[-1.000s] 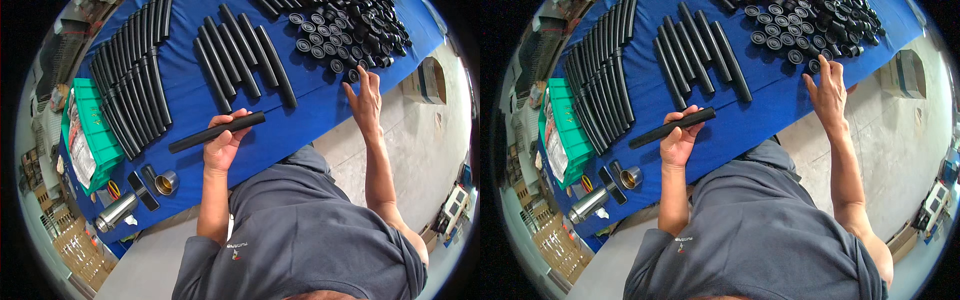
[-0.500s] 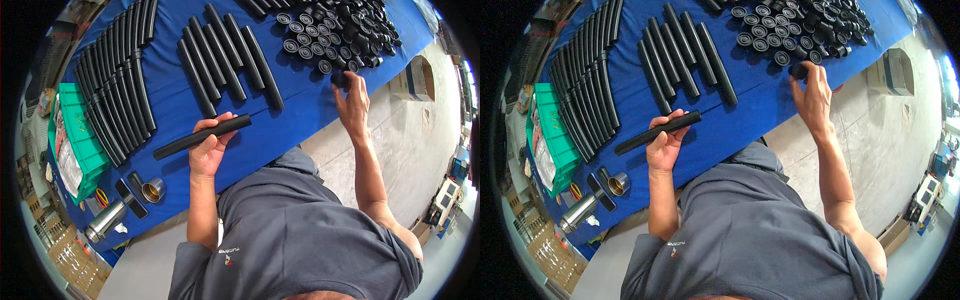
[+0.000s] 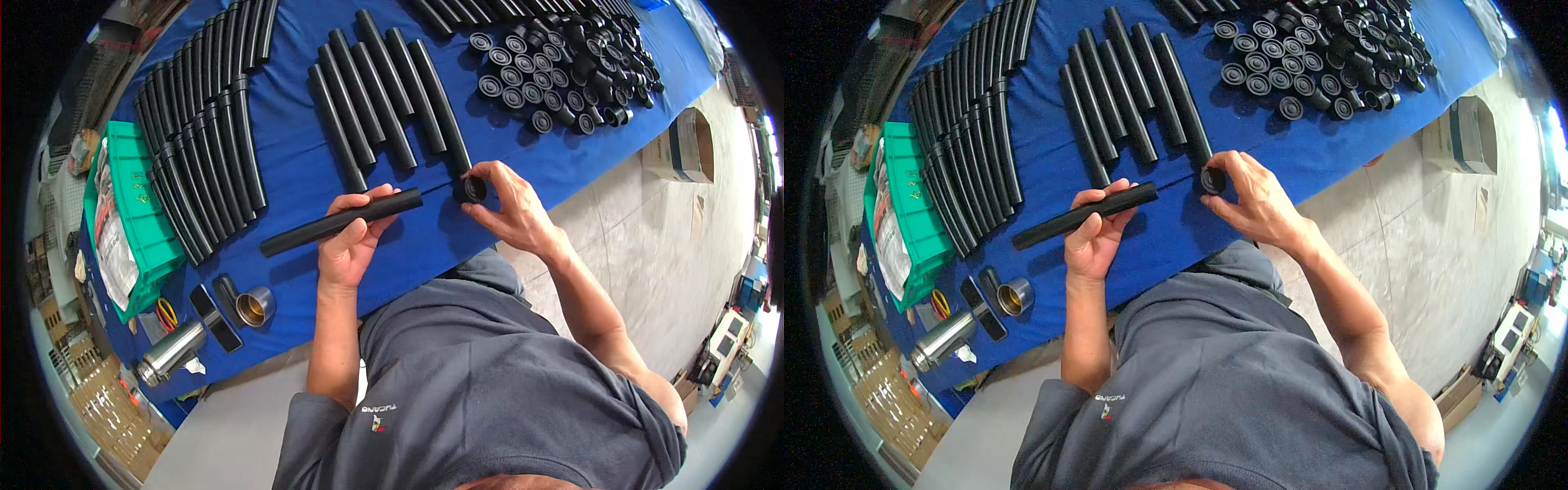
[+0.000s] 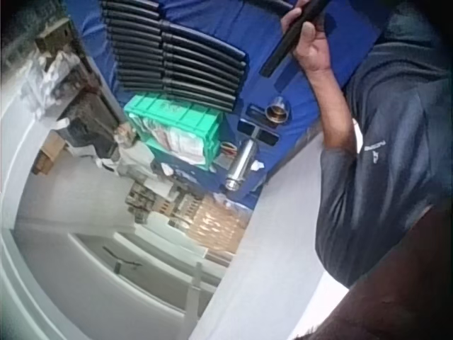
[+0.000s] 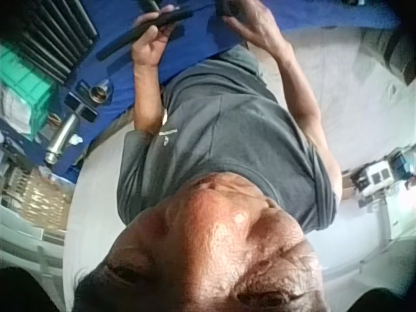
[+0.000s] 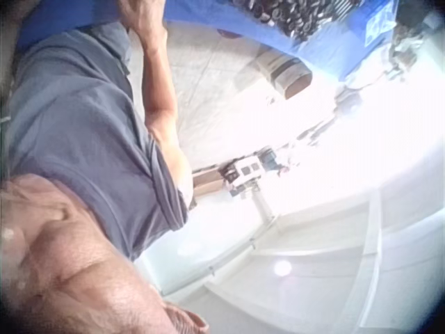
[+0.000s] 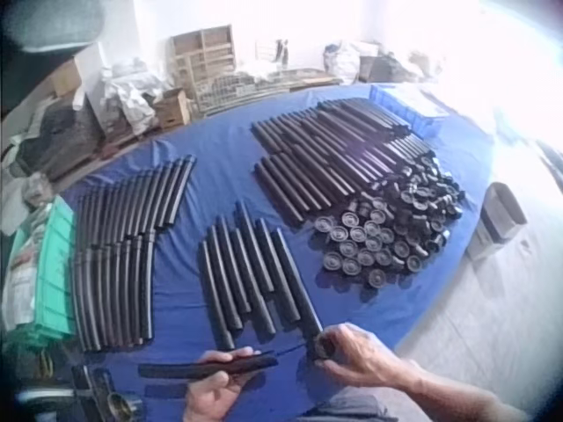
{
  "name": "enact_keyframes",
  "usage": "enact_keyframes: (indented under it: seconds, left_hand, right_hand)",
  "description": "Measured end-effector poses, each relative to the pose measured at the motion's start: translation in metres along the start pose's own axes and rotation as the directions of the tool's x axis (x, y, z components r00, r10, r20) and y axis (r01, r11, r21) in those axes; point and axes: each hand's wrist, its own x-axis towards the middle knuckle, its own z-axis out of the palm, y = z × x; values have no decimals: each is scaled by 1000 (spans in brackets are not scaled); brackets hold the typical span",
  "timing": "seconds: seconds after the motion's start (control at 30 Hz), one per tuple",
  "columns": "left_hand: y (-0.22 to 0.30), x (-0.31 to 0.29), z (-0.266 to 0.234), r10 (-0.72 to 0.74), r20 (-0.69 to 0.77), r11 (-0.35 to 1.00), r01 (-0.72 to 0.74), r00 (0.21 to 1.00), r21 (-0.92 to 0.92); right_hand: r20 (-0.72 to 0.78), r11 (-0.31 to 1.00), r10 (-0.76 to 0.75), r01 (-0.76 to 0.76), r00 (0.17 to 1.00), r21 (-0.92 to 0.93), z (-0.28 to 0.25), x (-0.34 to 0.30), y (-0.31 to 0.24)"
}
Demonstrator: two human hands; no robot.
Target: Manually fitting black plastic caps onto black plastic tubes at an assembly station.
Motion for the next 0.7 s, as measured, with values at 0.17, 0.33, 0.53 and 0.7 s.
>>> enact_keyframes:
  seconds: [0.17,0.33,0.53,0.7]
  left_hand:
    - [0,-1,1,-8,-11,1000,7,1000,-3]
    - [-1,-1,-1,3,0,1000,-3,1000,-18]
    - [1,-1,3,12,-35,1000,-12,999,14]
    - [3,-5,-4,-45,-8,996,44,999,-75]
  right_hand:
    - [-50,1000,-4,3,999,-15,3,27,8]
    - [-81,998,64,-63,995,14,6,47,8]
    - [-169,999,40,-35,985,30,3,44,4]
    - [-11,992,-41,42,999,122,17,39,-4]
